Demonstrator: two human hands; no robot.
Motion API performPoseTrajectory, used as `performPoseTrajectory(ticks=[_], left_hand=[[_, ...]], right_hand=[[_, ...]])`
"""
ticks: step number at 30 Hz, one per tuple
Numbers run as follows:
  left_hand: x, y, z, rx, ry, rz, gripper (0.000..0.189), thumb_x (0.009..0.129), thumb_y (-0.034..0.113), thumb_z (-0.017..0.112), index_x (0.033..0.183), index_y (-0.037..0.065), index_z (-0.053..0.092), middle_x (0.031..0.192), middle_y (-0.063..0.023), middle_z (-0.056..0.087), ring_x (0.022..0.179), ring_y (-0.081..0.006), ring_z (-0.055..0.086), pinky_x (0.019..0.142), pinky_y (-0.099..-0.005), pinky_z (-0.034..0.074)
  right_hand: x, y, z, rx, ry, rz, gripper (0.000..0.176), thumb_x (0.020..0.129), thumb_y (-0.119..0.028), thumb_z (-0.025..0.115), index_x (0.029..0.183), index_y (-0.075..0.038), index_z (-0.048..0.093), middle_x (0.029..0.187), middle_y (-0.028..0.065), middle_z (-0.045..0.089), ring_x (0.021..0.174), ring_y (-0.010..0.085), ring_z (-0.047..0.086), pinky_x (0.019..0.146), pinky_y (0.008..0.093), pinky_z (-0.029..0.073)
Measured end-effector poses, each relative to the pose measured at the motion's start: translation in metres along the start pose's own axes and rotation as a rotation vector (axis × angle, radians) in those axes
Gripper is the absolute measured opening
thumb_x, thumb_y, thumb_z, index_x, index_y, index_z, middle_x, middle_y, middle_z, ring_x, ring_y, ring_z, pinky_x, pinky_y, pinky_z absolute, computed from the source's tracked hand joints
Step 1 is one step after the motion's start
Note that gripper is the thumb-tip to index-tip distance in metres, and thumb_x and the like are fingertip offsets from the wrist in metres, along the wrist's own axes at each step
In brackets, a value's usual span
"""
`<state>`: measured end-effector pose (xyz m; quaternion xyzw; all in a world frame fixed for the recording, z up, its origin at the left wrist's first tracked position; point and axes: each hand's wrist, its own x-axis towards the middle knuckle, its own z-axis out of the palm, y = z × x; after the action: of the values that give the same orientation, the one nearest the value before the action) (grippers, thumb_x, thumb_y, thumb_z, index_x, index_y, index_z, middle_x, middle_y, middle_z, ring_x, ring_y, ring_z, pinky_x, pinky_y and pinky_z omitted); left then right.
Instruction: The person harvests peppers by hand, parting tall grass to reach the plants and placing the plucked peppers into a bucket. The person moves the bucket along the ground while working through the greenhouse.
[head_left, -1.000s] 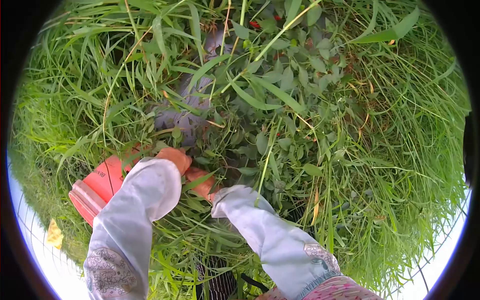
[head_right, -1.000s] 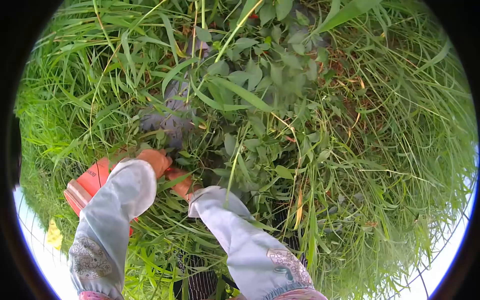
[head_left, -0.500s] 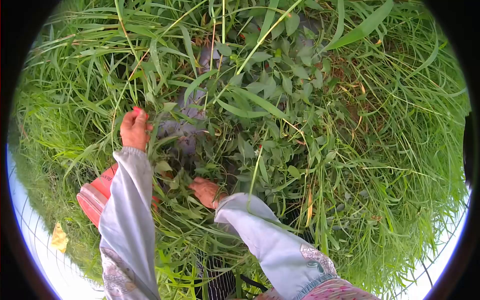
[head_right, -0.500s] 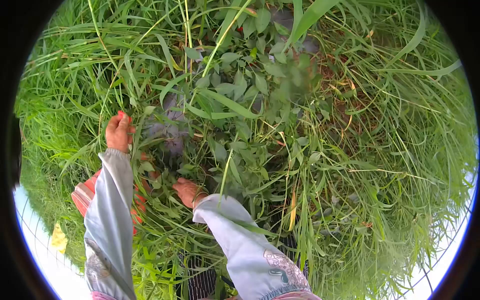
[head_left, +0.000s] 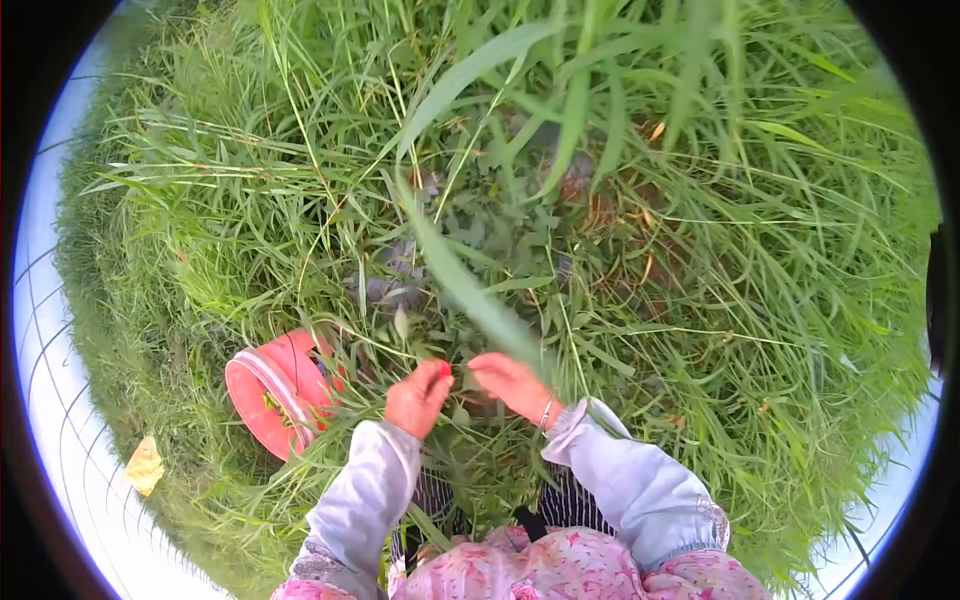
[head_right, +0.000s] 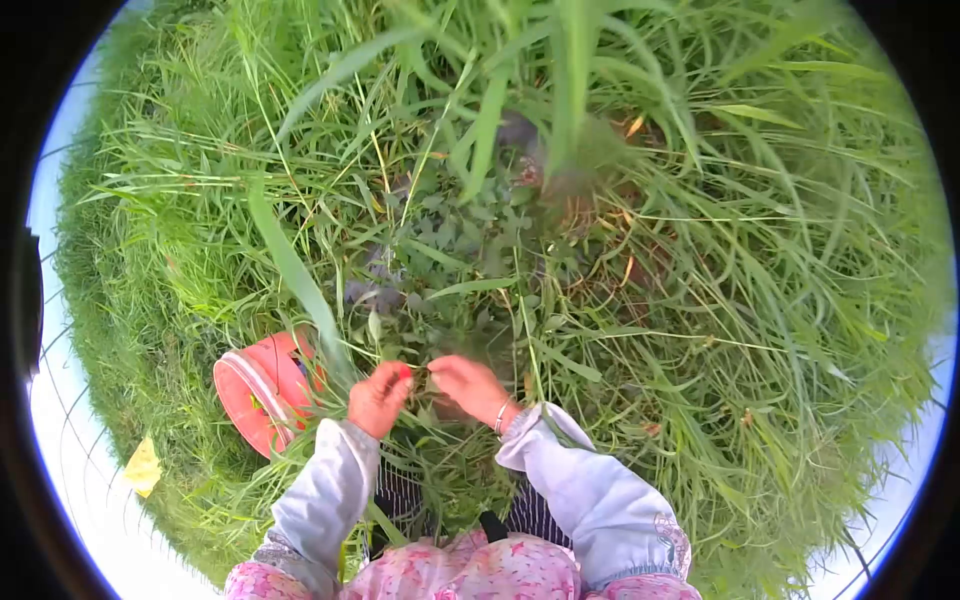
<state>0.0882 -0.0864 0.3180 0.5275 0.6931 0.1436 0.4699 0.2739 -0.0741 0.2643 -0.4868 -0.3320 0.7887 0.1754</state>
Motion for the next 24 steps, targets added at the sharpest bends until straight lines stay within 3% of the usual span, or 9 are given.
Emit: performPoseTrajectory(ticks=[2,5,9,12,17,21,24], left_hand=[[-0.02,0.04,0.018,0.028,-0.099,0.009,0.027,0.079,0.016,0.062,0.104,0.008,0.053,0.081,-0.0157,0.061,0.068,-0.0302,0.06,0.062,-0.0342,0.049],[-0.037,0.099,0.04,0.221,-0.086,0.061,0.029,0.077,0.008,0.061,0.105,0.007,0.053,0.078,-0.0114,0.061,0.071,-0.0226,0.061,0.065,-0.0304,0.048],[-0.052,0.152,0.066,0.193,-0.162,0.091,0.04,0.071,0.002,0.057,0.111,0.004,0.05,0.097,-0.0182,0.058,0.087,-0.0307,0.059,0.074,-0.0356,0.048],[-0.052,0.175,0.08,0.24,-0.201,0.2,0.04,0.07,0.001,0.056,0.11,0.004,0.051,0.097,-0.0192,0.058,0.086,-0.0326,0.059,0.075,-0.037,0.048],[-0.04,0.214,0.102,0.595,-0.189,0.175,0.018,0.073,0.012,0.054,0.09,0.006,0.057,0.088,-0.0169,0.058,0.08,-0.0322,0.059,0.072,-0.0406,0.048],[-0.021,0.233,0.095,0.79,-0.178,0.275,0.014,0.073,0.014,0.053,0.08,0.004,0.06,0.082,-0.0142,0.06,0.075,-0.0302,0.061,0.067,-0.0387,0.049],[-0.017,0.255,0.078,0.786,-0.314,0.246,0.015,0.073,0.013,0.053,0.08,0.003,0.061,0.083,-0.0147,0.062,0.078,-0.0295,0.061,0.067,-0.0383,0.049]], right_hand=[[-0.04,-0.046,-0.015,0.228,-0.085,0.193,0.029,0.085,-0.024,0.057,0.111,-0.011,0.054,0.091,-0.0004,0.061,0.08,0.011,0.059,0.07,0.0248,0.047],[-0.076,-0.065,-0.034,0.171,-0.093,0.169,0.029,0.086,-0.019,0.056,0.113,-0.009,0.054,0.094,0.0019,0.061,0.082,0.0096,0.058,0.068,0.0233,0.048],[-0.118,-0.07,-0.062,0.286,-0.028,0.056,0.029,0.085,-0.018,0.057,0.112,-0.008,0.054,0.095,0.0029,0.061,0.081,0.01,0.059,0.066,0.0232,0.049],[-0.144,-0.084,-0.086,0.34,0.008,0.097,0.026,0.084,-0.017,0.057,0.108,-0.005,0.057,0.09,0.0036,0.063,0.076,0.0103,0.059,0.065,0.0225,0.049],[-0.166,-0.095,-0.112,0.241,0.216,0.078,0.021,0.085,-0.02,0.057,0.099,-0.004,0.059,0.085,0.0035,0.064,0.069,0.0099,0.058,0.062,0.0226,0.047],[-0.175,-0.109,-0.114,0.247,0.312,0.012,0.019,0.086,-0.021,0.055,0.096,-0.005,0.058,0.084,0.0021,0.063,0.067,0.0094,0.057,0.06,0.0218,0.046],[-0.173,-0.121,-0.108,0.257,0.328,0.001,0.018,0.087,-0.021,0.055,0.095,-0.005,0.057,0.083,0.0017,0.061,0.067,0.01,0.057,0.06,0.0227,0.047]])
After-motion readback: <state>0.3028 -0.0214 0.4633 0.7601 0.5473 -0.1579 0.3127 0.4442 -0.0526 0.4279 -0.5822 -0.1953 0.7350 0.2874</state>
